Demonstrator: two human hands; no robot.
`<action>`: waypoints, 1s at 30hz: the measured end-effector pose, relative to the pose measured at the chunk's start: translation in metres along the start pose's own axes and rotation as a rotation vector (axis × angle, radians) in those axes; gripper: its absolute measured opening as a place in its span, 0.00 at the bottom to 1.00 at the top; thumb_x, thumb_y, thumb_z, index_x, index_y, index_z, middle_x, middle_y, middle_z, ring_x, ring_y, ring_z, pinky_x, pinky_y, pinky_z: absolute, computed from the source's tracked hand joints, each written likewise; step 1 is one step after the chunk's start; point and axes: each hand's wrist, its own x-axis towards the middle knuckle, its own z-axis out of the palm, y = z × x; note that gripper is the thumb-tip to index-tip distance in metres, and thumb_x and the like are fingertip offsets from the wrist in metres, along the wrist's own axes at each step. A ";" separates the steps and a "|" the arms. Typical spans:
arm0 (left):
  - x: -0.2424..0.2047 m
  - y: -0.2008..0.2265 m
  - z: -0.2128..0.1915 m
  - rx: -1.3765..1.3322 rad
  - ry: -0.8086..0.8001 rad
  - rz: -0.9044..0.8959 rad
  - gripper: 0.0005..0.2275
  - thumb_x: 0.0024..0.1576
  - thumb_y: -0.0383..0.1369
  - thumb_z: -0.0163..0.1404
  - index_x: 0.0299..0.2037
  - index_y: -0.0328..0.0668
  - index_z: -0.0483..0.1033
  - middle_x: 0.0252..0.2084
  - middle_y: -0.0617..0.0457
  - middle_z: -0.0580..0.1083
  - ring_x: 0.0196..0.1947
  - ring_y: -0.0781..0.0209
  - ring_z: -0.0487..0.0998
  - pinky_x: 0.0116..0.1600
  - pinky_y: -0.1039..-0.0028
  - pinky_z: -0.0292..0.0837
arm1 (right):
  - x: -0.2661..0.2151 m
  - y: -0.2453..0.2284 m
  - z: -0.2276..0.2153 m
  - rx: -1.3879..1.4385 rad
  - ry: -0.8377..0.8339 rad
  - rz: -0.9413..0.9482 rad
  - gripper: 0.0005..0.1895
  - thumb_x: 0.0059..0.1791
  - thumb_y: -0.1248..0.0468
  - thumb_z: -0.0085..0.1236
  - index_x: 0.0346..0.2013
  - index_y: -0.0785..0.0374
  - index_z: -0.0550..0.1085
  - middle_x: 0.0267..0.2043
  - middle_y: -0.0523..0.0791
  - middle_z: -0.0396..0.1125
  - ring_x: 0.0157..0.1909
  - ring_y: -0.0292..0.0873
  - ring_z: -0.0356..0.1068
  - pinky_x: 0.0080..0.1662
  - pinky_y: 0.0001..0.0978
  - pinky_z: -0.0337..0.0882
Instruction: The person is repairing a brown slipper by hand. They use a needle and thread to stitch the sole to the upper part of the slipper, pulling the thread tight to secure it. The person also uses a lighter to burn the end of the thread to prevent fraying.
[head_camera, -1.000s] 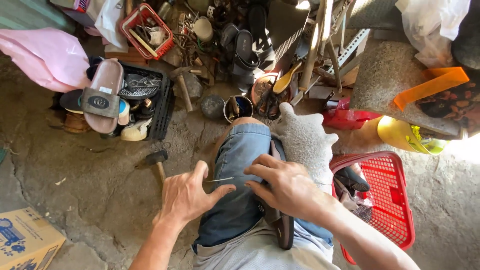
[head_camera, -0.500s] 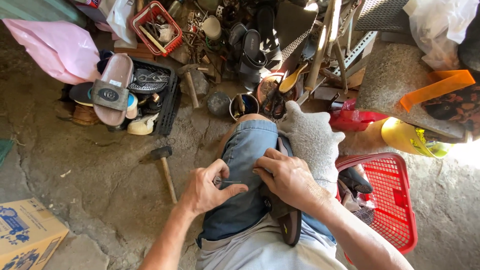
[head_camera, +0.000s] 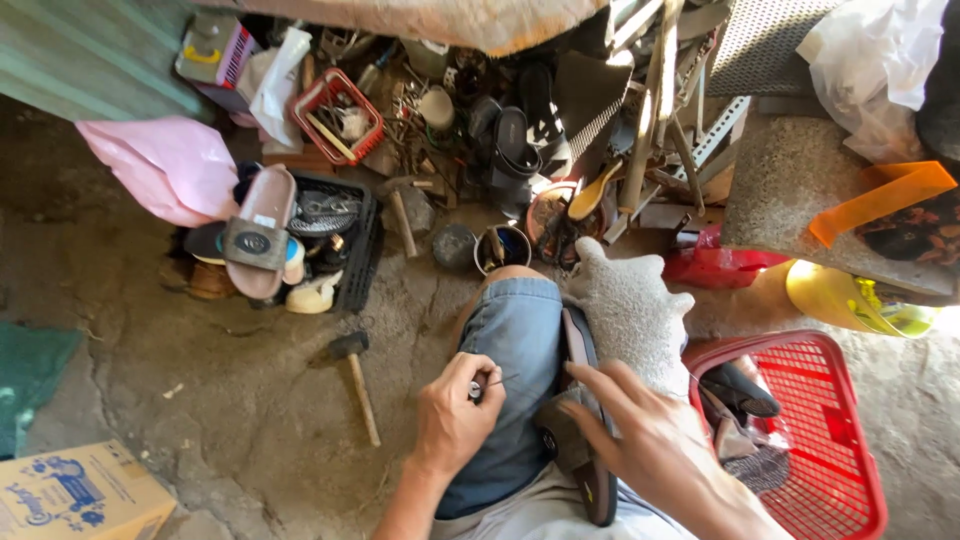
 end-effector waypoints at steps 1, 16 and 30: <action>0.000 0.001 -0.002 0.005 0.001 0.015 0.05 0.49 0.24 0.55 0.33 0.44 0.74 0.29 0.58 0.77 0.22 0.65 0.75 0.27 0.75 0.71 | -0.022 0.022 0.007 0.001 0.016 0.000 0.21 0.46 0.56 0.63 0.52 0.55 0.74 0.40 0.40 0.71 0.22 0.43 0.73 0.23 0.38 0.71; 0.000 0.000 -0.013 0.202 -0.230 0.263 0.15 0.46 0.22 0.56 0.42 0.48 0.84 0.34 0.58 0.70 0.17 0.65 0.72 0.22 0.73 0.71 | -0.069 0.060 0.058 1.561 0.137 0.038 0.22 0.57 0.59 0.37 0.30 0.70 0.75 0.35 0.59 0.74 0.49 0.62 0.74 0.50 0.58 0.73; 0.016 0.030 0.027 0.049 -0.369 0.461 0.06 0.54 0.21 0.52 0.37 0.32 0.82 0.37 0.53 0.77 0.23 0.63 0.75 0.25 0.75 0.70 | -0.214 0.198 0.131 1.665 0.380 0.636 0.22 0.61 0.58 0.36 0.29 0.69 0.70 0.25 0.60 0.67 0.23 0.45 0.66 0.25 0.37 0.64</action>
